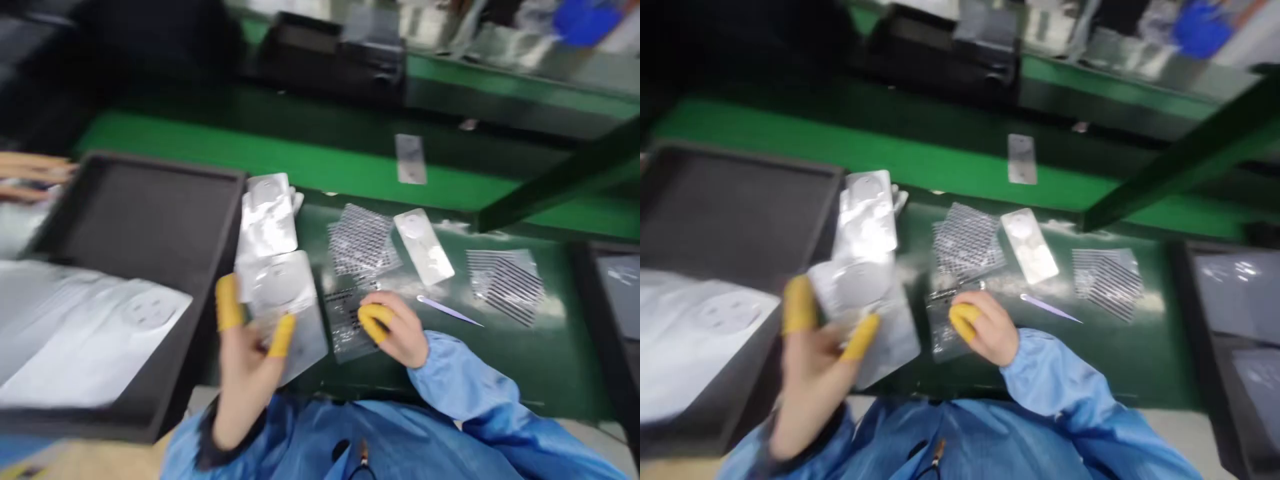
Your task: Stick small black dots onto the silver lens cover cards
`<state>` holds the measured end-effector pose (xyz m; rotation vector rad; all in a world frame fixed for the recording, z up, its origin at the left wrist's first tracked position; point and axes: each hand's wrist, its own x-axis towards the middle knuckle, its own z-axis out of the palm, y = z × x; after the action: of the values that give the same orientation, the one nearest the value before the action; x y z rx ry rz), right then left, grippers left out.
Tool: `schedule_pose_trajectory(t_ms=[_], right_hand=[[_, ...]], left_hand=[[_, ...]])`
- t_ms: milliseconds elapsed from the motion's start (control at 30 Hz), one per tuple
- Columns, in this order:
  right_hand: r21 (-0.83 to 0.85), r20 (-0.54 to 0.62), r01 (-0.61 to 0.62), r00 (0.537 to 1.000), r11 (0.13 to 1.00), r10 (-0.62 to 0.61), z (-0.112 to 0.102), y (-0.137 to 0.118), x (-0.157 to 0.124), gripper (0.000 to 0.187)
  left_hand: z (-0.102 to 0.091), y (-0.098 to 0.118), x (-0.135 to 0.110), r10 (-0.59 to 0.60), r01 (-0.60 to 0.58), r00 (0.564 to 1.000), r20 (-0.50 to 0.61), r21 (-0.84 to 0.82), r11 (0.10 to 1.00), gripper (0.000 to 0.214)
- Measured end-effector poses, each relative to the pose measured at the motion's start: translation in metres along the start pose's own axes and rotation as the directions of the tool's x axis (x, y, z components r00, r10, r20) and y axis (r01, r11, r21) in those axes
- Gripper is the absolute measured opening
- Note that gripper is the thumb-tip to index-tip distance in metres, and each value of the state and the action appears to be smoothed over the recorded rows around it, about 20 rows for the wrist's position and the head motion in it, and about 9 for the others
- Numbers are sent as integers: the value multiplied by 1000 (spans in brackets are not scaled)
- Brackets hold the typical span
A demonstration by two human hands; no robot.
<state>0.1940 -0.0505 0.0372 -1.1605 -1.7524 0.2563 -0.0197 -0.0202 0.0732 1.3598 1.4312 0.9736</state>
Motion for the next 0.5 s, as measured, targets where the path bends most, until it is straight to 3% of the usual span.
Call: schedule_pose_trajectory(t_ms=[67,200,300,500], right_hand=[[-31,-38,54,998,998,-55,-4,-5,18,15],[-124,65,211,977,970,-205,-9,-19,41,14],[-188,180,239,962,953,-206,-12,-24,44,18],[-244,300,268,935,932,-190,-16,-27,37,28]], left_hand=[[17,5,2,-22,21,998,-52,-33,999,68],[44,20,0,39,-20,994,105,-182,983,34],[44,25,-7,54,-17,986,157,-226,974,32],[41,18,-10,48,-5,982,180,-230,973,41]])
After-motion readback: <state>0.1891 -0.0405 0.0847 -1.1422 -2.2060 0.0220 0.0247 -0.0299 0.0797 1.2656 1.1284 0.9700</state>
